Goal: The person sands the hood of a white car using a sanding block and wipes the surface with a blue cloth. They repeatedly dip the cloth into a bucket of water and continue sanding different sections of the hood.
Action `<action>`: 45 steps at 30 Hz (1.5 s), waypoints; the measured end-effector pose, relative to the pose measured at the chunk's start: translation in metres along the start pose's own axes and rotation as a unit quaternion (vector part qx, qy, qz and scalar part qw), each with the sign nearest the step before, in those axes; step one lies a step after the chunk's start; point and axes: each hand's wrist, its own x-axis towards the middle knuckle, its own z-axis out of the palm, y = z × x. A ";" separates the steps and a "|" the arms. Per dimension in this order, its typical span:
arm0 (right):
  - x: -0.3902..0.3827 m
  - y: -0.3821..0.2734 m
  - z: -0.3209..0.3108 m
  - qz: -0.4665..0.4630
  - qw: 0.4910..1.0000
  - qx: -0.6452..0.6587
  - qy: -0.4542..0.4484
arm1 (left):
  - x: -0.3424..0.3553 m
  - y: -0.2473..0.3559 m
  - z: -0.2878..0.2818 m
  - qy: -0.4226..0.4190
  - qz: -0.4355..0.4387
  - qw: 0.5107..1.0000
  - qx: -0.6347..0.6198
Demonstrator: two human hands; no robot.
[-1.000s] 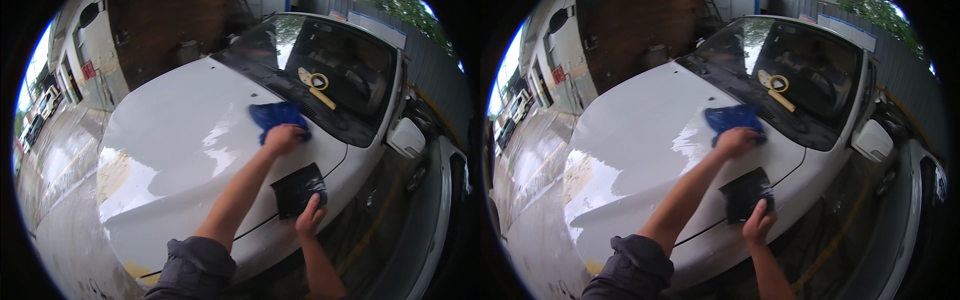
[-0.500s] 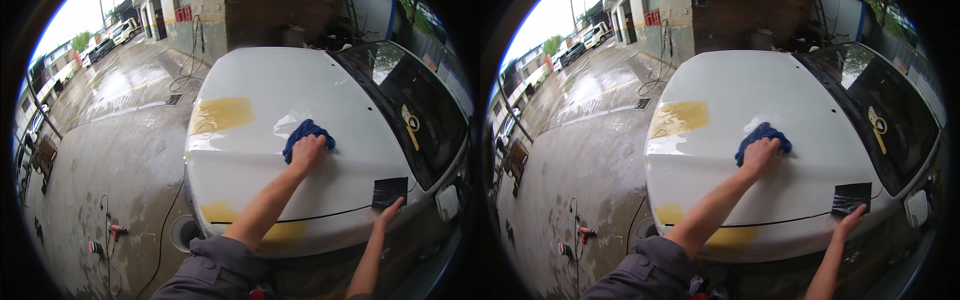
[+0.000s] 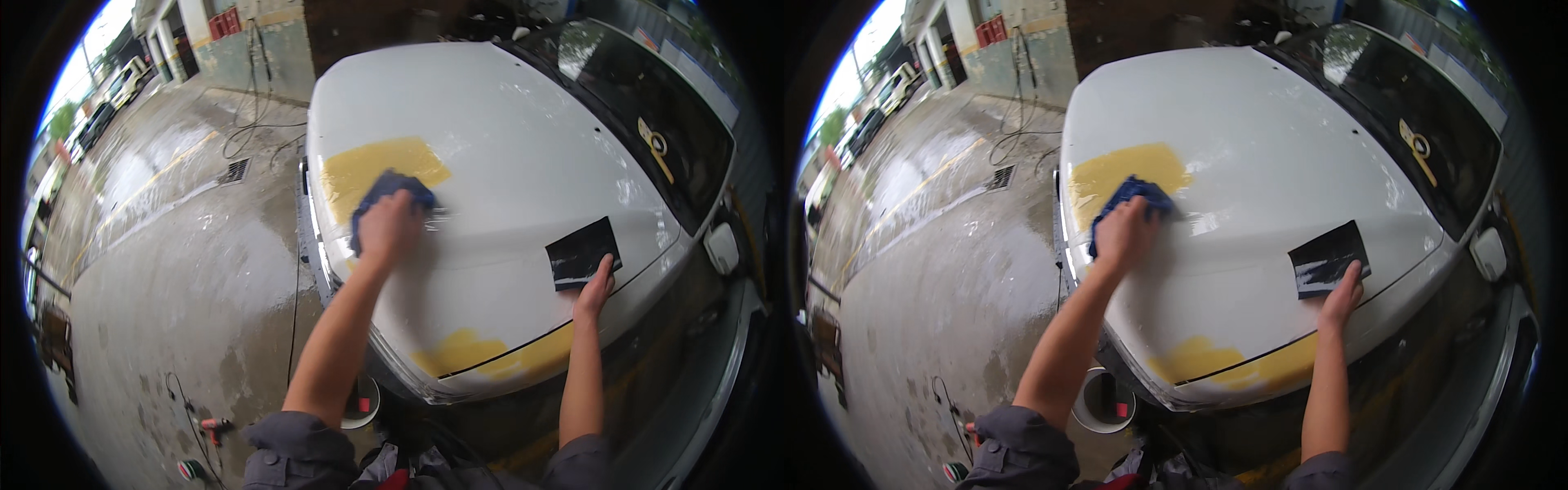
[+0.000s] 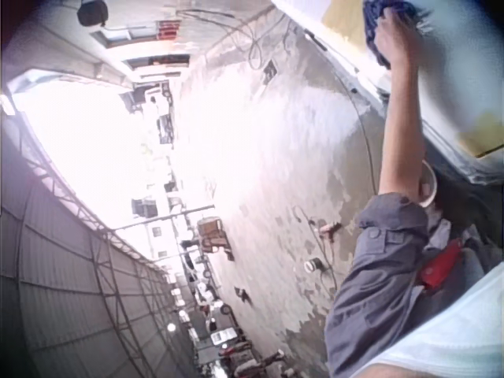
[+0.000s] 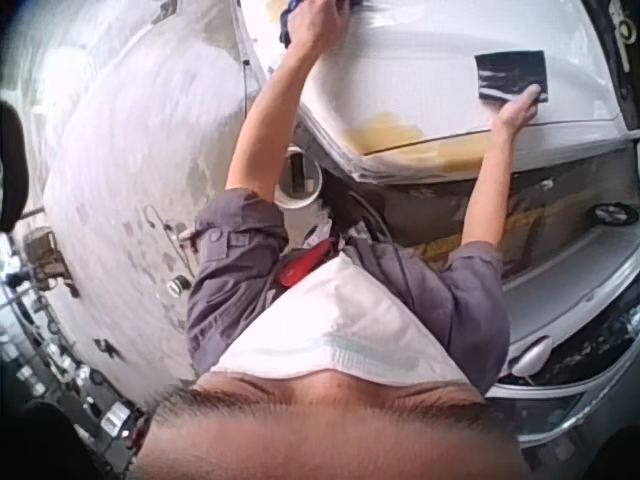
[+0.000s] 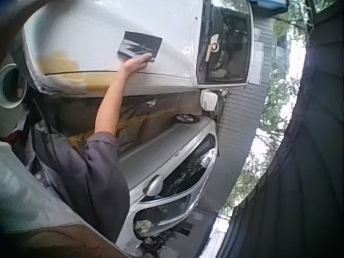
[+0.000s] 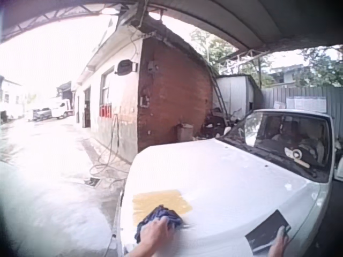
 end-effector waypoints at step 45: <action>-0.129 -0.038 0.294 -0.030 0.690 -0.709 -0.140 | 0.145 -0.164 -0.016 -0.029 0.383 0.903 -0.195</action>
